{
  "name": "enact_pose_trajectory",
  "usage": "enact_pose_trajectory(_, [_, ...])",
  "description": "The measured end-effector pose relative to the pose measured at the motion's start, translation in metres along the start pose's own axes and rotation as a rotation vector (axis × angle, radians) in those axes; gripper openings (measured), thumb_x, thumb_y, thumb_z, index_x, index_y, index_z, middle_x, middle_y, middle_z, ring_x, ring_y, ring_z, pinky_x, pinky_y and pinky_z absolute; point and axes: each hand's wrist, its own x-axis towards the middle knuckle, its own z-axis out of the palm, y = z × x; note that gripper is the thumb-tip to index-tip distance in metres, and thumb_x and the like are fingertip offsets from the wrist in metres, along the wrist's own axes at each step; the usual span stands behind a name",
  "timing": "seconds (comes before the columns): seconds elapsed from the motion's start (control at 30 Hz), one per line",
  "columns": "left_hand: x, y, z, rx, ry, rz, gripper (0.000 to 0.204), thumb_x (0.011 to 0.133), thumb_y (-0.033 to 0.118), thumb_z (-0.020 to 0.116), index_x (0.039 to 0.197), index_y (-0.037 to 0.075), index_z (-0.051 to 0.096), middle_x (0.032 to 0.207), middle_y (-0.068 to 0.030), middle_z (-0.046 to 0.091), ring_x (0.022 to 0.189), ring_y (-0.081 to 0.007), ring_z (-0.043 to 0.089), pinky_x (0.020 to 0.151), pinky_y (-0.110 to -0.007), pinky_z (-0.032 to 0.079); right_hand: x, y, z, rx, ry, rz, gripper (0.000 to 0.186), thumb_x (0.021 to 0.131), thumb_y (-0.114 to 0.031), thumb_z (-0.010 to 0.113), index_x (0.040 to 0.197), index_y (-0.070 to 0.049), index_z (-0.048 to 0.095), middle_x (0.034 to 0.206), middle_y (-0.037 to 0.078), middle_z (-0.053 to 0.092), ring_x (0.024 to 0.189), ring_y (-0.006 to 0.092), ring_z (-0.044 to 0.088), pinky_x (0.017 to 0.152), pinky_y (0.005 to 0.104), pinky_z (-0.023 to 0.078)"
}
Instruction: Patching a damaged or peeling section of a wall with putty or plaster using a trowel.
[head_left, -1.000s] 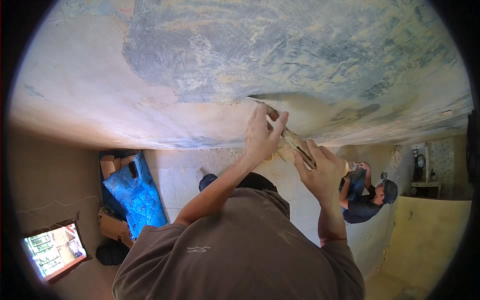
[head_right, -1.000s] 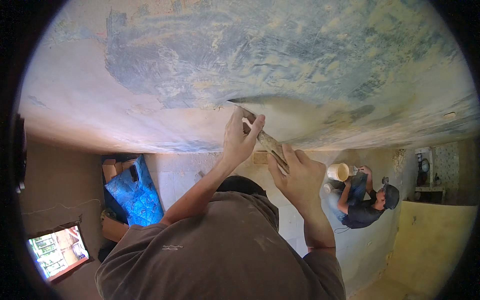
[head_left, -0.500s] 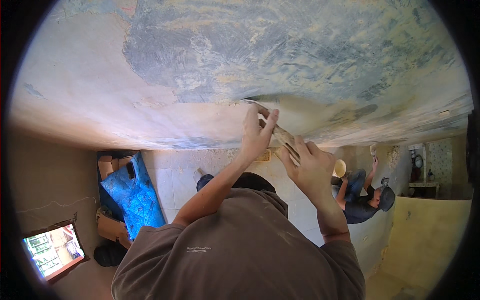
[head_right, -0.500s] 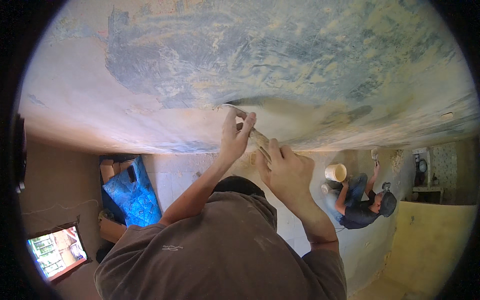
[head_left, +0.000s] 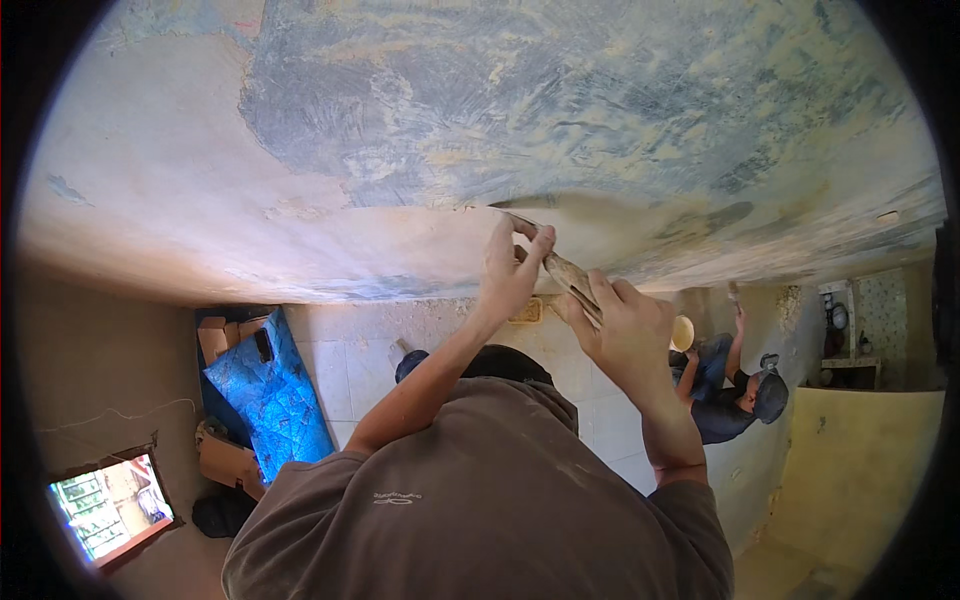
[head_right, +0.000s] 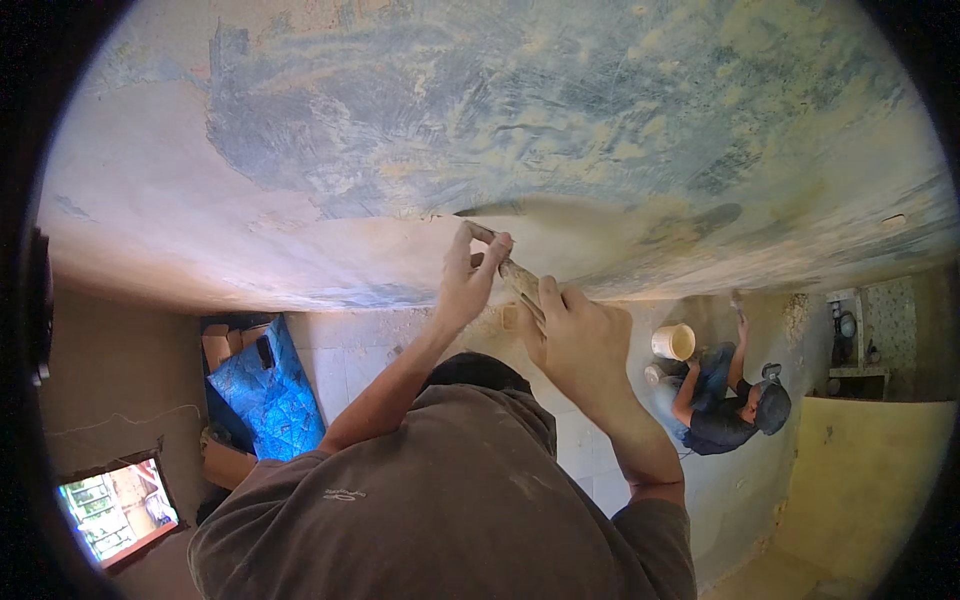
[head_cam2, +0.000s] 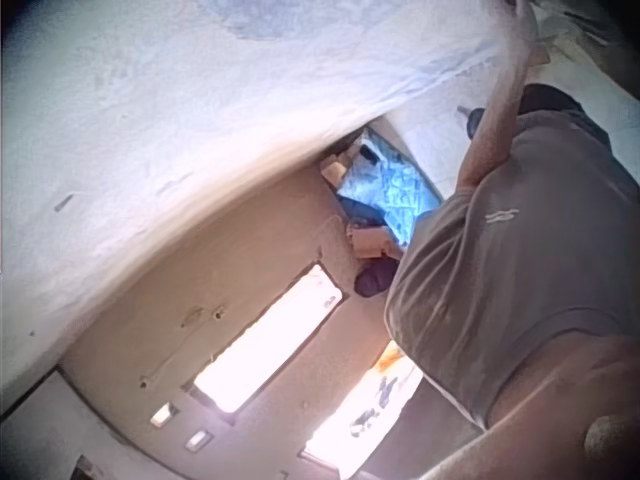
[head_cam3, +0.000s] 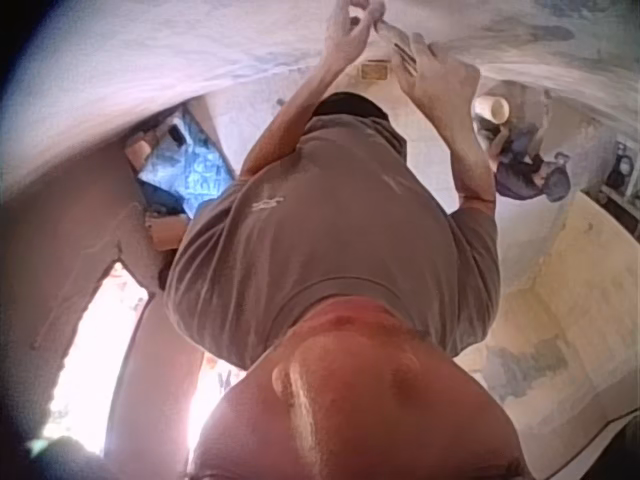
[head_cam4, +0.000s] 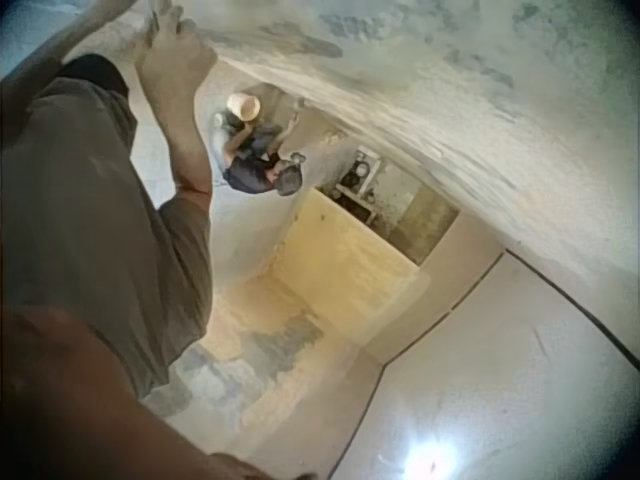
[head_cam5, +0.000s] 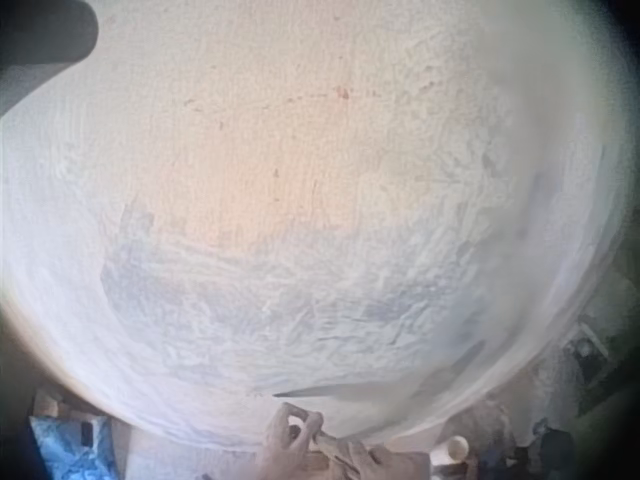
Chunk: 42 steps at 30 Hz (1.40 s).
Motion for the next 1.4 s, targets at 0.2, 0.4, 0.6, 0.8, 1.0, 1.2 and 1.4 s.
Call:
enact_pose_trajectory(0.2, [0.005, 0.014, 0.011, -0.05, -0.062, 0.012, 0.035, 0.098, 0.029, 0.066, 0.092, -0.001, 0.05, 0.082, -0.0083, 0.059, 0.058, -0.0099, 0.053, 0.052, -0.027, 0.043, 0.003, -0.007, -0.009, -0.14, 0.017, -0.012, 0.034, 0.087, -0.033, 0.069, 0.104, -0.003, 0.066, 0.064, 0.005, 0.059, 0.047, 0.0218, 0.061, 0.042, 0.0366, 0.045])
enact_pose_trajectory(0.4, [0.002, 0.008, 0.018, -0.07, -0.081, 0.061, 0.034, 0.096, 0.029, 0.067, 0.091, 0.0, 0.051, 0.081, -0.0092, 0.059, 0.058, -0.0126, 0.056, 0.053, -0.029, 0.045, 0.002, 0.003, -0.016, -0.091, 0.021, -0.006, 0.034, 0.086, -0.033, 0.069, 0.103, -0.005, 0.068, 0.063, 0.005, 0.06, 0.047, 0.0224, 0.061, 0.043, 0.0371, 0.045])
enact_pose_trajectory(0.6, [0.006, -0.019, 0.013, 0.12, 0.037, 0.074, 0.033, 0.095, 0.028, 0.068, 0.091, 0.0, 0.052, 0.083, -0.0107, 0.06, 0.057, -0.0163, 0.058, 0.053, -0.032, 0.047, -0.002, 0.017, 0.024, 0.031, -0.011, 0.096, 0.037, 0.082, -0.034, 0.074, 0.103, -0.004, 0.072, 0.066, 0.007, 0.064, 0.052, 0.026, 0.063, 0.05, 0.0398, 0.047])
enact_pose_trajectory(0.8, [0.0, 0.017, 0.013, 0.054, -0.034, 0.0, 0.032, 0.095, 0.027, 0.068, 0.091, 0.001, 0.052, 0.082, -0.01, 0.058, 0.058, -0.0172, 0.059, 0.054, -0.033, 0.048, -0.005, 0.001, -0.001, 0.028, 0.011, 0.089, 0.038, 0.085, -0.035, 0.071, 0.105, -0.003, 0.07, 0.066, 0.008, 0.065, 0.051, 0.0256, 0.063, 0.048, 0.0405, 0.047])
enact_pose_trajectory(1.0, [0.002, -0.019, 0.005, 0.116, 0.049, 0.057, 0.031, 0.095, 0.026, 0.068, 0.093, 0.0, 0.051, 0.084, -0.0108, 0.059, 0.058, -0.0184, 0.06, 0.054, -0.034, 0.048, -0.008, 0.009, 0.032, 0.023, -0.026, 0.061, 0.036, 0.084, -0.032, 0.073, 0.106, -0.004, 0.069, 0.067, 0.007, 0.064, 0.05, 0.0245, 0.063, 0.046, 0.0386, 0.046])
enact_pose_trajectory(1.2, [-0.002, 0.011, 0.008, 0.1, 0.049, 0.068, 0.03, 0.094, 0.024, 0.069, 0.092, 0.001, 0.05, 0.083, -0.0105, 0.058, 0.058, -0.0187, 0.06, 0.054, -0.033, 0.048, -0.003, -0.005, 0.006, 0.028, 0.067, 0.025, 0.038, 0.086, -0.036, 0.069, 0.106, -0.004, 0.068, 0.06, 0.008, 0.063, 0.047, 0.0248, 0.062, 0.044, 0.0399, 0.047])
enact_pose_trajectory(1.4, [0.001, -0.018, -0.005, 0.083, 0.06, -0.023, 0.03, 0.096, 0.025, 0.067, 0.093, 0.0, 0.051, 0.087, -0.0105, 0.057, 0.061, -0.0167, 0.059, 0.055, -0.032, 0.048, -0.005, 0.003, 0.044, 0.034, 0.03, 0.031, 0.035, 0.086, -0.034, 0.07, 0.104, -0.005, 0.068, 0.063, 0.008, 0.062, 0.048, 0.0249, 0.062, 0.044, 0.0393, 0.047])
